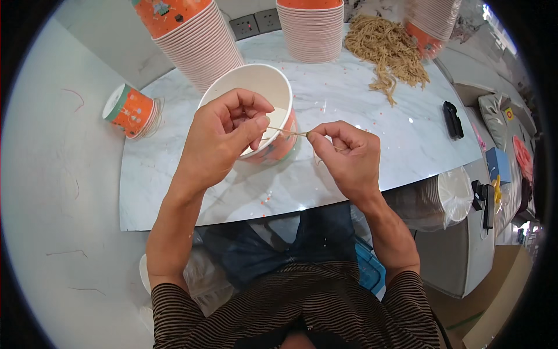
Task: Threading strings through pre-punched holes in paper buckets to attach handles.
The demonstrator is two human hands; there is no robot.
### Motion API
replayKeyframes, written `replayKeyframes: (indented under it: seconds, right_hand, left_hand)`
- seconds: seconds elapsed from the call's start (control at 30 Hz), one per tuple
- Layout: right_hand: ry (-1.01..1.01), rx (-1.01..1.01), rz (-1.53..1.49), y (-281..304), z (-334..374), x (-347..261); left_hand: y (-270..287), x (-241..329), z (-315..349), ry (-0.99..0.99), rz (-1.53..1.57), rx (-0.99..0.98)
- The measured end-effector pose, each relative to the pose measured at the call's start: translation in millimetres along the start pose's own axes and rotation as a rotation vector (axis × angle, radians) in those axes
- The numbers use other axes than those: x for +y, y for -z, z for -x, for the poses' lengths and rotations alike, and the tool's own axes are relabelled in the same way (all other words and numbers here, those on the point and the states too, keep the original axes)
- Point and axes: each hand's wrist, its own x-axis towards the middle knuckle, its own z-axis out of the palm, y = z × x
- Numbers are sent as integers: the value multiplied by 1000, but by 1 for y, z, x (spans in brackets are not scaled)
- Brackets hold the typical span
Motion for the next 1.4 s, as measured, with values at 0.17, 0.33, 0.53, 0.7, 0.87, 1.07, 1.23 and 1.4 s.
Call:
replayKeyframes:
  seconds: [0.17, 0.33, 0.53, 0.7, 0.87, 1.07, 1.23, 1.4]
  right_hand:
    - [-161, -90, -116, 8, -9, -6]
    - [-342, -241, -259, 25, -12, -13]
    - [-309, -355, -170, 32, -9, -28]
    - [-329, -398, -209, 37, -6, -31]
    - [-213, -294, -90, 30, -5, -3]
    - [-95, -152, 110, 50, -9, 13]
    - [-283, -221, -104, 57, -10, -21]
    - [-299, -228, -118, 64, -7, -32]
  left_hand:
    - [-1, -3, 1, -35, -18, -18]
    - [-8, 7, 8, -138, -371, -38]
    - [-17, -12, 7, -410, -593, 7]
    - [-24, 0, 9, -374, -870, 9]
    - [-29, 15, 10, -630, -1042, 38]
    - [-3, 3, 15, -627, -1089, 79]
    - [-13, -8, 13, -579, -943, 32]
    - [-40, -7, -3, -797, -970, 142]
